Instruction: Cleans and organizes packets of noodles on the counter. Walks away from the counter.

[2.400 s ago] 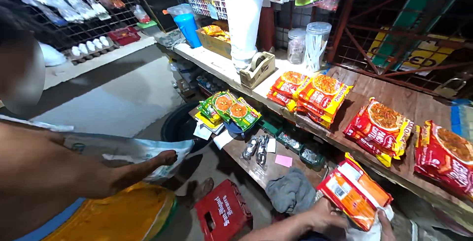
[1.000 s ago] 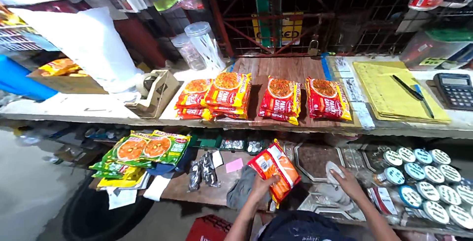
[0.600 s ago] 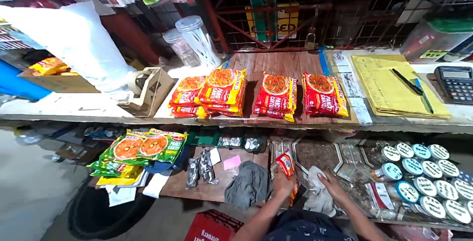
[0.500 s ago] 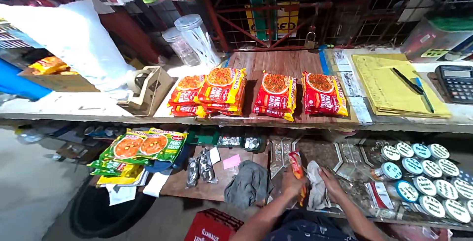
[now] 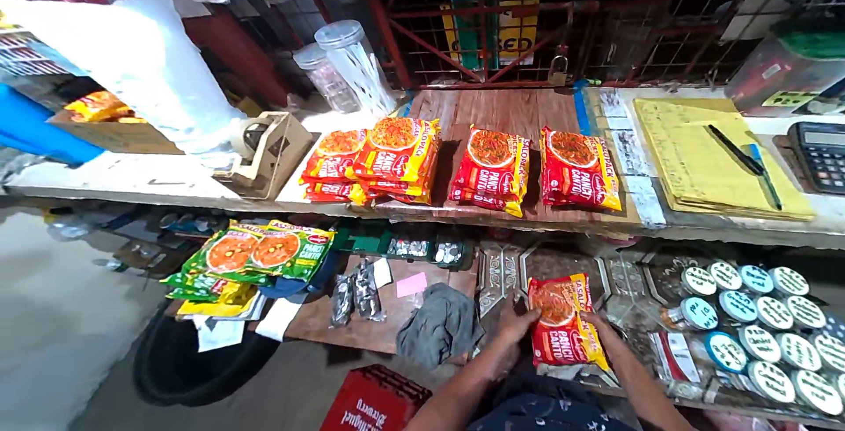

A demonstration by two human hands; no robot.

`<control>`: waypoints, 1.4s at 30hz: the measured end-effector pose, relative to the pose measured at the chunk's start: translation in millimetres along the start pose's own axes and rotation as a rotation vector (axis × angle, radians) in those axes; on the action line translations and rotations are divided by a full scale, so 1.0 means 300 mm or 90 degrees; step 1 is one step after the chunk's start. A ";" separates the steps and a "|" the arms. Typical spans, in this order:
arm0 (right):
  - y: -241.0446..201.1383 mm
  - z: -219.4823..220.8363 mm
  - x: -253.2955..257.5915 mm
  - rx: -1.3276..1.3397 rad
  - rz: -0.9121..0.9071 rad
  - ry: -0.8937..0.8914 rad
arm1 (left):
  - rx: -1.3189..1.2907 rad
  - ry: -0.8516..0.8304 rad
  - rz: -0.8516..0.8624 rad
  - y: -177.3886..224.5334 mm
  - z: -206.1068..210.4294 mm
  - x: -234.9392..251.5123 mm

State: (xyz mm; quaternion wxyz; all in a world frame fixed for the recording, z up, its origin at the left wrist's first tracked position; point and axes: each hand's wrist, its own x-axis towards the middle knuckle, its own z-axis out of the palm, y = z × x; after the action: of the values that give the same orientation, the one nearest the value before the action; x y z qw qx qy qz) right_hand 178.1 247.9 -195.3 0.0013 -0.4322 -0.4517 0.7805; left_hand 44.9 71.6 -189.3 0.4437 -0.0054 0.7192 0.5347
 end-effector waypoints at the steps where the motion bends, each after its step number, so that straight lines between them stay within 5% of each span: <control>1: -0.026 0.021 -0.029 0.012 -0.008 -0.013 | -0.102 -0.026 -0.017 0.013 -0.017 -0.014; 6: -0.146 0.109 -0.021 -0.205 -0.034 -0.065 | -0.471 -0.146 -0.088 0.087 -0.057 -0.095; 9: -0.171 0.069 0.036 -0.319 -0.107 0.100 | -0.468 -0.094 -0.068 0.082 -0.093 -0.095; 12: -0.249 0.074 -0.001 -0.233 -0.136 0.208 | -0.444 -0.026 -0.058 0.072 -0.120 -0.082; 16: -0.343 0.265 -0.136 -0.284 -0.262 0.026 | -0.450 -0.024 -0.076 0.094 -0.124 -0.100; 21: -0.218 0.424 -0.067 -0.745 -0.440 -0.269 | -0.398 -0.036 -0.061 0.134 -0.101 -0.135; 27: -0.152 0.382 0.089 -0.640 -0.438 -0.013 | -0.374 -0.023 -0.064 0.113 -0.107 -0.126; 33: -0.077 0.507 -0.111 -0.721 -0.458 -0.081 | -0.520 0.096 -0.051 0.121 -0.115 -0.083; 36: -0.019 0.425 -0.135 -0.725 -0.529 -0.176 | -0.527 0.130 -0.060 0.112 -0.146 -0.036; 38: -0.014 0.313 -0.119 -0.770 -0.445 -0.198 | -0.447 0.116 -0.072 0.089 -0.165 0.007; 42: -0.022 0.116 -0.091 -0.718 -0.328 0.010 | -0.253 0.025 -0.090 0.028 -0.159 0.045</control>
State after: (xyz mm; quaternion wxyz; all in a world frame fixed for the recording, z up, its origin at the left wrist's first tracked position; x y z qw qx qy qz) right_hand 169.2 216.7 -164.5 -0.0358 -0.2493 -0.8843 0.3931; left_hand 2.5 44.5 -190.0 0.4559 -0.1535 0.6062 0.6333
